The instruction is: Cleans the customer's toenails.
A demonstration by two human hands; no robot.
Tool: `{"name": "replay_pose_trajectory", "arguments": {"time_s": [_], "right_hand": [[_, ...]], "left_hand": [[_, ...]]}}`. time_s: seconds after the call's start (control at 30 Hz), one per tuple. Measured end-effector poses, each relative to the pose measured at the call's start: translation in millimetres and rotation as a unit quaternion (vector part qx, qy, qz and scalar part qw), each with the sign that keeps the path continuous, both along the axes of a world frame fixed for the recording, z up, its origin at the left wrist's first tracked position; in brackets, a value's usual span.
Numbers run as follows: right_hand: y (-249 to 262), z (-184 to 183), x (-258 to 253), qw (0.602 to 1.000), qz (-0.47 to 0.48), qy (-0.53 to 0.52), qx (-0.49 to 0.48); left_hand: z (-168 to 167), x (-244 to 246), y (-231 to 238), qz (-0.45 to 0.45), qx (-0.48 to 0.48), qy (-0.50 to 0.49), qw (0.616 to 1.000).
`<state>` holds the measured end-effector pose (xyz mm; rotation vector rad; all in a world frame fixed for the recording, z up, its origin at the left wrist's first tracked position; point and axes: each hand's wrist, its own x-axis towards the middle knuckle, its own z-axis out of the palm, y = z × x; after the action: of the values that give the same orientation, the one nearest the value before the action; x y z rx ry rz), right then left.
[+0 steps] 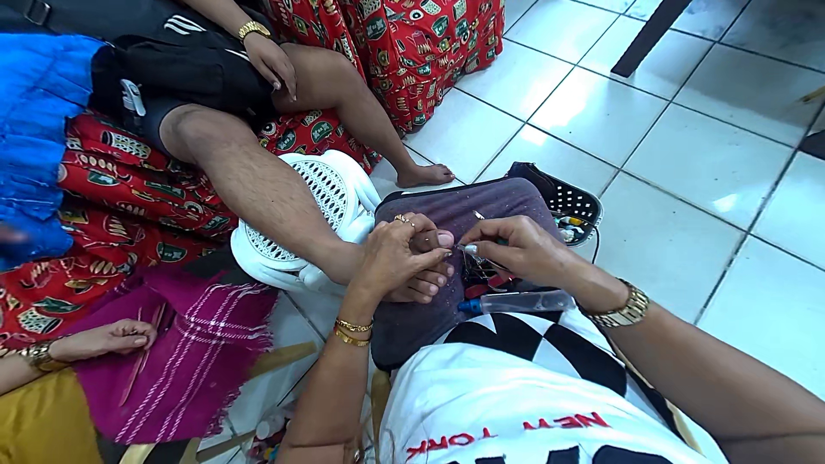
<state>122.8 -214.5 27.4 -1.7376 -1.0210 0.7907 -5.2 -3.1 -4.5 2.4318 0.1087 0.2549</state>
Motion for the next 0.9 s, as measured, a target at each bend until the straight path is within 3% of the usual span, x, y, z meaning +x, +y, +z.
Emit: {"name": "replay_pose_trajectory", "arguments": {"time_s": [0.73, 0.9], "right_hand": [[18.9, 10.0, -8.5, 0.994, -0.021, -0.068, -0.085], [16.2, -7.8, -2.0, 0.977, 0.032, -0.21, 0.022]], "left_hand": [[5.4, 3.5, -7.5, 0.01, 0.051, 0.009, 0.999], [5.3, 2.6, -6.2, 0.014, 0.039, 0.014, 0.999]]}}
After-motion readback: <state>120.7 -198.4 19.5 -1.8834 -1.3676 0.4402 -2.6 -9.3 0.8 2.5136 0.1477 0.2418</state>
